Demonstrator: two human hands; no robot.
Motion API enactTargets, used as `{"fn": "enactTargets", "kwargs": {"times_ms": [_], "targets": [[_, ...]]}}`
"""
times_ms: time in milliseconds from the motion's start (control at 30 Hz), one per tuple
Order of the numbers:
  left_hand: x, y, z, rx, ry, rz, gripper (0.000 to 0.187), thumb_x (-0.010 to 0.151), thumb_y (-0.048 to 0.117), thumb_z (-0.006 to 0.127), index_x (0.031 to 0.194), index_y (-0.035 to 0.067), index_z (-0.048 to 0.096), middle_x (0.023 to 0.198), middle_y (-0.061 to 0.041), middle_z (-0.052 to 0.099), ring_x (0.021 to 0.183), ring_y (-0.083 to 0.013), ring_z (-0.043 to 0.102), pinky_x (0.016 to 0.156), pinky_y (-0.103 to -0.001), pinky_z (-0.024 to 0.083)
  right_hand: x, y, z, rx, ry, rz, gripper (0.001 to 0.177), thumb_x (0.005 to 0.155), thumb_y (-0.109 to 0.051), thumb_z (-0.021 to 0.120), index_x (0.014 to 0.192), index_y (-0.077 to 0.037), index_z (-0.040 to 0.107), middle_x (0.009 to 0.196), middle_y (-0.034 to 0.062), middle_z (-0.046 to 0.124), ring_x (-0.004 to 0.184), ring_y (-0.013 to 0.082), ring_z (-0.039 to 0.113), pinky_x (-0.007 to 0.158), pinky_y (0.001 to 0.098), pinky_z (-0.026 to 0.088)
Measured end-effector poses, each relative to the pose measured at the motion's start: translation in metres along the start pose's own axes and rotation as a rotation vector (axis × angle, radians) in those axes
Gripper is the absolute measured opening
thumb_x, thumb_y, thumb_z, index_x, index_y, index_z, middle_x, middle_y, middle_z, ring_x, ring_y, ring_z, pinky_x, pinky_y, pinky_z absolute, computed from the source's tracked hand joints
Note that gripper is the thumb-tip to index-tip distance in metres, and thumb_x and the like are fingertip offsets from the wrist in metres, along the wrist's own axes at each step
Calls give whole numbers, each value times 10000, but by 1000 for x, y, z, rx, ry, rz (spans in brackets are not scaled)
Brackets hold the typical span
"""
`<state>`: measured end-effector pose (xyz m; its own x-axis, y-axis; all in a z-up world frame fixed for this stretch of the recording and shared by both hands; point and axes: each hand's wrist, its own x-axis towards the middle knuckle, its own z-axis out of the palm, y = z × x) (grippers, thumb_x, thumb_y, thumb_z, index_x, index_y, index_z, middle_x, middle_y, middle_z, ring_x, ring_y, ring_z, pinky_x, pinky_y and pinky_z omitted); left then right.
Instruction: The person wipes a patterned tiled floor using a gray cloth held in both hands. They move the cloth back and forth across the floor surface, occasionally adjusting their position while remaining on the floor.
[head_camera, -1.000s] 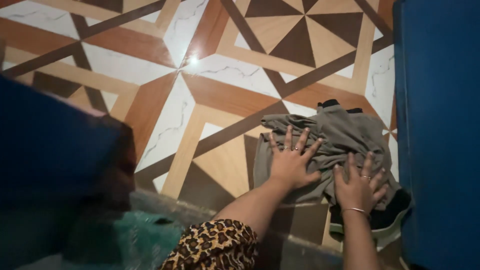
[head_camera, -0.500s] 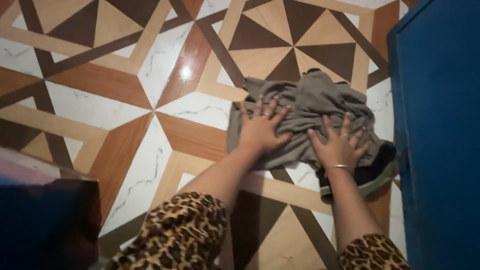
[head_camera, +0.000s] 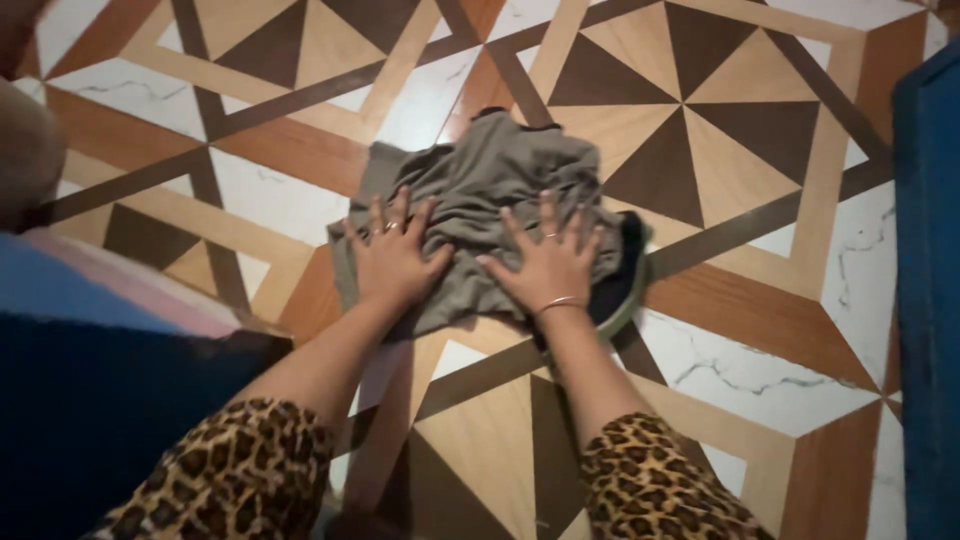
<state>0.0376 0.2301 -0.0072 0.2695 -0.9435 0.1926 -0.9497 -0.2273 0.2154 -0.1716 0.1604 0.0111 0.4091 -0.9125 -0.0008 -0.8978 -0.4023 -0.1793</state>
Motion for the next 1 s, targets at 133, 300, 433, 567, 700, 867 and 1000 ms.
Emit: {"fn": "enactTargets", "kwargs": {"times_ms": [133,300,433,567,700,867,1000], "targets": [[-60,-30,-1,104,48,-20,710,887,566,578,1537,292,492,1652,-88,351,1513,-416,281,1182,-739,15,-37,-48,12,-2,-15,-186,729,834,-751,528,1502,-474,440,1683,82,197,1502,496,168,1168,694,60],[-133,-82,3,139,-20,112,731,863,538,572,1493,171,518,1674,-124,315,1529,-439,259,1203,-703,54,-97,-83,21,45,-28,-360,658,872,-679,551,1478,-426,503,1685,96,223,1516,460,188,1200,674,65],[-168,-124,-8,100,-214,341,864,800,648,581,1438,73,494,1640,-216,270,1509,-506,213,1193,-694,61,-156,-89,19,75,-84,-517,632,882,-688,534,1450,-410,527,1682,114,216,1516,456,193,1196,667,67],[-190,-106,-43,235,-494,449,1010,771,780,554,1486,79,417,1642,-257,206,1484,-543,142,1142,-724,12,-204,-63,14,119,-109,-651,640,892,-693,513,1461,-400,519,1670,130,237,1498,474,210,1191,660,76],[-203,-44,-73,360,-779,592,1085,766,858,515,1529,103,358,1650,-251,153,1493,-533,89,1116,-766,-44,-255,-18,9,65,-148,-690,590,925,-647,488,1471,-426,507,1646,153,281,1492,486,226,1185,675,77],[-208,29,-69,297,-772,813,1044,795,854,475,1531,119,388,1624,-265,226,1506,-521,135,1119,-788,-51,-306,38,-3,6,-251,-640,560,955,-623,458,1482,-435,476,1610,195,297,1456,520,236,1164,695,61],[-218,79,-64,277,-732,900,1032,805,853,477,1540,134,382,1638,-241,235,1508,-507,151,1116,-795,-41,-328,80,-15,-53,-391,-580,568,967,-629,431,1497,-427,457,1617,221,255,1464,537,197,1169,695,22]]}}
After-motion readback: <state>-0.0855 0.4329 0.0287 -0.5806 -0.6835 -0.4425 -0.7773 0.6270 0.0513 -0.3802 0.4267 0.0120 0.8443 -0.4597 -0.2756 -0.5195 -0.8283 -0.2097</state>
